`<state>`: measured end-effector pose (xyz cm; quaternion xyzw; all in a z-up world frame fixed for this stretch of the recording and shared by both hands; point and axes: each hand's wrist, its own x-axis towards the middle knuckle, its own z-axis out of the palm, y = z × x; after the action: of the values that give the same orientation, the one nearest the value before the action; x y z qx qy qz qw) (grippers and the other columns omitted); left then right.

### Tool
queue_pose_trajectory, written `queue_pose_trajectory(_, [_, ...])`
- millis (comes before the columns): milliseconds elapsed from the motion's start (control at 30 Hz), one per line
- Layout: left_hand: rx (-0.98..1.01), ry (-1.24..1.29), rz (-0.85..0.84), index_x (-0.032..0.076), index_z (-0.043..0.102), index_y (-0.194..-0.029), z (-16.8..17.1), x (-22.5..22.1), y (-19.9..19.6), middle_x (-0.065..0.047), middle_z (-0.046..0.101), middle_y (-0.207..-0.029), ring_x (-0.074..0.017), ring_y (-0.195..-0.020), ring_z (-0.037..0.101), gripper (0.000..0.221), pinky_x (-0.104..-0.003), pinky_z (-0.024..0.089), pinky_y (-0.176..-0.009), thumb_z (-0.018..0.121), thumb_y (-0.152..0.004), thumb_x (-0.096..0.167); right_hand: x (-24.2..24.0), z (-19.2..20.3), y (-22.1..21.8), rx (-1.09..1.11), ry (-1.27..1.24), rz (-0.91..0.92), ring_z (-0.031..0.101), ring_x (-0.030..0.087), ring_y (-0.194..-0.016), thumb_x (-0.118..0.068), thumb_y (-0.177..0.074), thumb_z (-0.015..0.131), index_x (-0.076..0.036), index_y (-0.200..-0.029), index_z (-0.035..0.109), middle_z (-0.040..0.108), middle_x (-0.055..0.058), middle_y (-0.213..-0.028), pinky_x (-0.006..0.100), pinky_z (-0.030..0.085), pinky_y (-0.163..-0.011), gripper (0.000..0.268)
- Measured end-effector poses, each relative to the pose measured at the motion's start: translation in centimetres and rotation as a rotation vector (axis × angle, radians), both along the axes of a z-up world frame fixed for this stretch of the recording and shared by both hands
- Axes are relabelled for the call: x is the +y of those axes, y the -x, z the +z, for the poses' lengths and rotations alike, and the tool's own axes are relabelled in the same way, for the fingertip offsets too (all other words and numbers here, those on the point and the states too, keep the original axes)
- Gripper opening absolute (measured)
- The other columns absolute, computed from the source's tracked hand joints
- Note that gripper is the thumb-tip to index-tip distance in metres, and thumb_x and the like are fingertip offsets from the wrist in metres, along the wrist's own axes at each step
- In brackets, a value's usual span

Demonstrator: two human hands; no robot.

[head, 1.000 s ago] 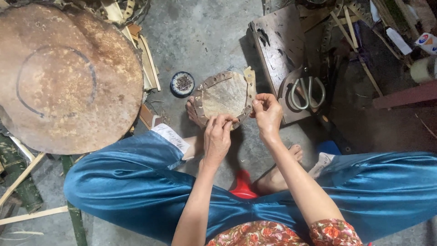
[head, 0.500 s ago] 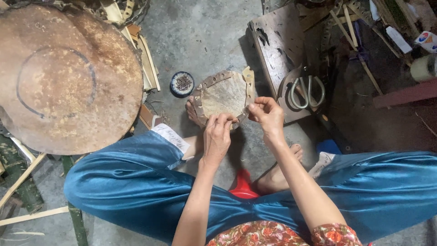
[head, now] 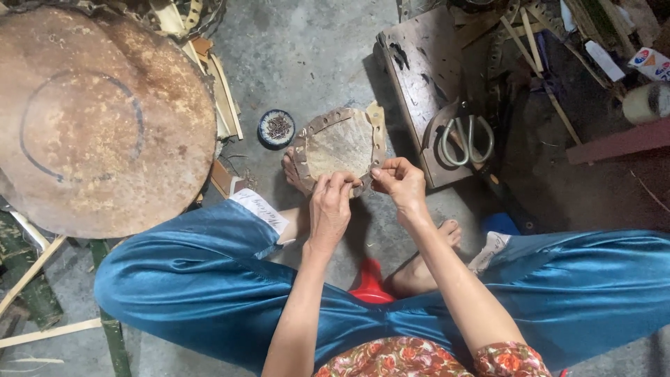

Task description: The person is hammering small nails into the edge of a leather-covered circular frame, likely for a drum, while sitting on a small stool in a workshop.

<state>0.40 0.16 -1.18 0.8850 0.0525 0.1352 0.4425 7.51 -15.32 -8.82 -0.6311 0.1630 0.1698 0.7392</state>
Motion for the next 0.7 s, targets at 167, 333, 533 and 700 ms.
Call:
queue_pose_trajectory(167, [-0.007,-0.003,0.014,0.016,0.062,-0.098,0.0,-0.3,-0.1,0.002,0.076,-0.087,-0.0203,-0.091,0.064,0.009,-0.033,0.055,-0.087,0.060,-0.101,0.009,0.2,0.4,0.0,0.030,-0.016,-0.015,0.075,0.022,-0.068,-0.002,-0.085,0.082,0.005,-0.103,0.067,0.072,0.016,-0.078,0.039,0.068,-0.065,0.024])
queue_pose_trajectory(333, [-0.005,0.003,0.024,0.016,0.062,-0.098,-0.5,-0.2,-0.1,0.003,0.075,-0.088,-0.0198,-0.092,0.065,0.008,-0.033,0.055,-0.087,0.060,-0.101,0.009,0.2,-0.8,0.0,0.044,-0.022,-0.010,0.075,0.023,-0.067,-0.002,-0.087,0.081,0.004,-0.101,0.067,0.072,0.016,-0.076,0.039,0.068,-0.066,0.021])
queue_pose_trajectory(533, [-0.016,0.024,0.028,0.016,0.063,-0.096,0.0,-0.1,-0.2,0.002,0.075,-0.087,-0.0199,-0.092,0.064,0.009,-0.032,0.054,-0.088,0.061,-0.101,0.008,0.4,-0.5,-0.1,0.061,-0.029,-0.012,0.074,0.022,-0.064,-0.003,-0.086,0.081,0.003,-0.097,0.066,0.071,0.014,-0.072,0.038,0.067,-0.064,0.019])
queue_pose_trajectory(700, [-0.023,0.126,0.087,0.016,0.064,-0.095,-1.0,-0.6,-0.1,0.003,0.076,-0.088,-0.0205,-0.090,0.066,0.008,-0.034,0.056,-0.085,0.065,-0.098,0.008,0.6,0.7,-0.2,0.085,-0.021,-0.024,0.073,0.019,-0.062,-0.005,-0.085,0.083,0.001,-0.094,0.066,0.070,0.012,-0.071,0.034,0.067,-0.062,0.020])
